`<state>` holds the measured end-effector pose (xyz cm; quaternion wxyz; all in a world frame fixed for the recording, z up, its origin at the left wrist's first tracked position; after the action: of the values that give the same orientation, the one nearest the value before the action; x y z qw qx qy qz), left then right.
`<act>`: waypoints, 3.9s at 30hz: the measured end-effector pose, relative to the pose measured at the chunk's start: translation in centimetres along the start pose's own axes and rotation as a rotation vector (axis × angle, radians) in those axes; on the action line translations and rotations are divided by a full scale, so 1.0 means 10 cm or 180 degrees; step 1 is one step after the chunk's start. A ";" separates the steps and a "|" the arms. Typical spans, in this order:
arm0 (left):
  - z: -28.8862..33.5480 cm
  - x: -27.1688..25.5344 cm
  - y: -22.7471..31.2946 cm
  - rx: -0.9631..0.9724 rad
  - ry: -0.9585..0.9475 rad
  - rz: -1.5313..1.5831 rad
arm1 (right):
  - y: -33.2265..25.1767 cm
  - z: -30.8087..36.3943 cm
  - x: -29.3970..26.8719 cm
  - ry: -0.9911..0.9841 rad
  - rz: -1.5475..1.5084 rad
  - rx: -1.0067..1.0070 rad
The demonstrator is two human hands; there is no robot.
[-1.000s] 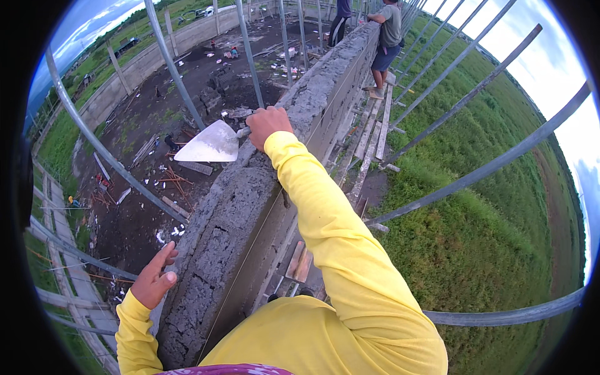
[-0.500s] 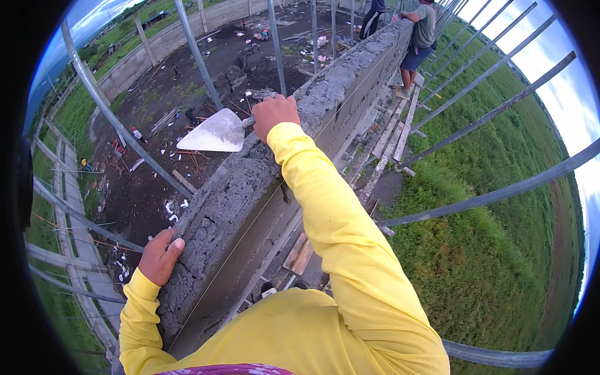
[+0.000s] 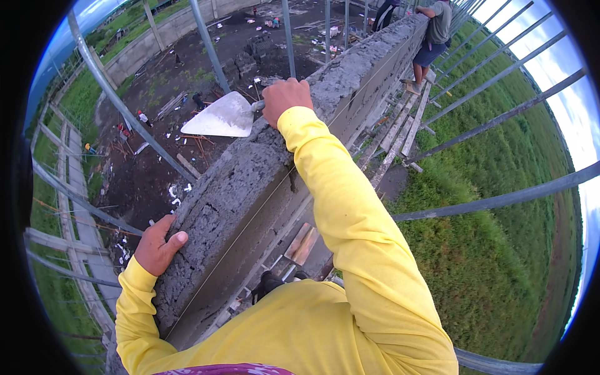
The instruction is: The person uses a trowel to smooth wet concrete along a long beam on a construction site. The person repeatedly scrapes and levels the surface while standing on scaffolding, with other workers visible in the background.
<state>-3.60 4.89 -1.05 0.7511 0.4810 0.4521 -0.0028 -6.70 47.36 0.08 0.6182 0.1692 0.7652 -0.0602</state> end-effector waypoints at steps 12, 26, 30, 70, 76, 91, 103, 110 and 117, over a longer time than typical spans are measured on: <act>0.04 -0.02 0.07 0.0005 -0.0074 -0.0095 | -0.02 0.00 -0.01 -0.0014 -0.0057 0.0038; 0.03 -0.02 0.07 -0.0159 -0.0147 -0.0358 | -0.02 -0.02 0.00 0.0005 0.0006 0.0059; 0.04 -0.04 0.12 -0.0147 -0.0179 -0.0338 | -0.02 0.00 0.01 0.0025 0.0022 0.0056; 0.01 -0.02 0.09 -0.0173 -0.0134 -0.0332 | 0.00 -0.01 0.03 0.0118 0.0019 -0.0006; 0.02 -0.02 0.11 -0.0139 -0.0122 -0.0342 | 0.00 0.00 0.03 0.0181 0.0021 0.0007; -0.01 -0.01 0.10 -0.0271 -0.0214 -0.0370 | 0.01 0.00 0.05 0.0097 -0.0021 0.0029; -0.01 -0.01 0.06 -0.0274 -0.0208 -0.0343 | 0.01 -0.01 0.06 0.0186 0.0020 -0.0005; 0.00 -0.02 0.06 -0.0287 -0.0236 -0.0416 | 0.00 0.02 0.00 0.0114 -0.0031 -0.0023; -0.01 -0.02 0.06 -0.0242 -0.0258 -0.0421 | -0.01 0.02 -0.02 0.0074 -0.0026 -0.0001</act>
<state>-3.53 5.21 -0.51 0.7847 0.4208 0.4520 -0.0547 -6.48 47.15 0.24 0.6090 0.1666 0.7731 -0.0606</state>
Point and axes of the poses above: each hand's wrist, its own z-axis away from the middle knuckle, its own x-axis out of the palm, y = z × x, the point moved 2 cm from there along -z, towards the middle knuckle, and after that the axes turned 4 degrees about z, right-handed, at the moved point
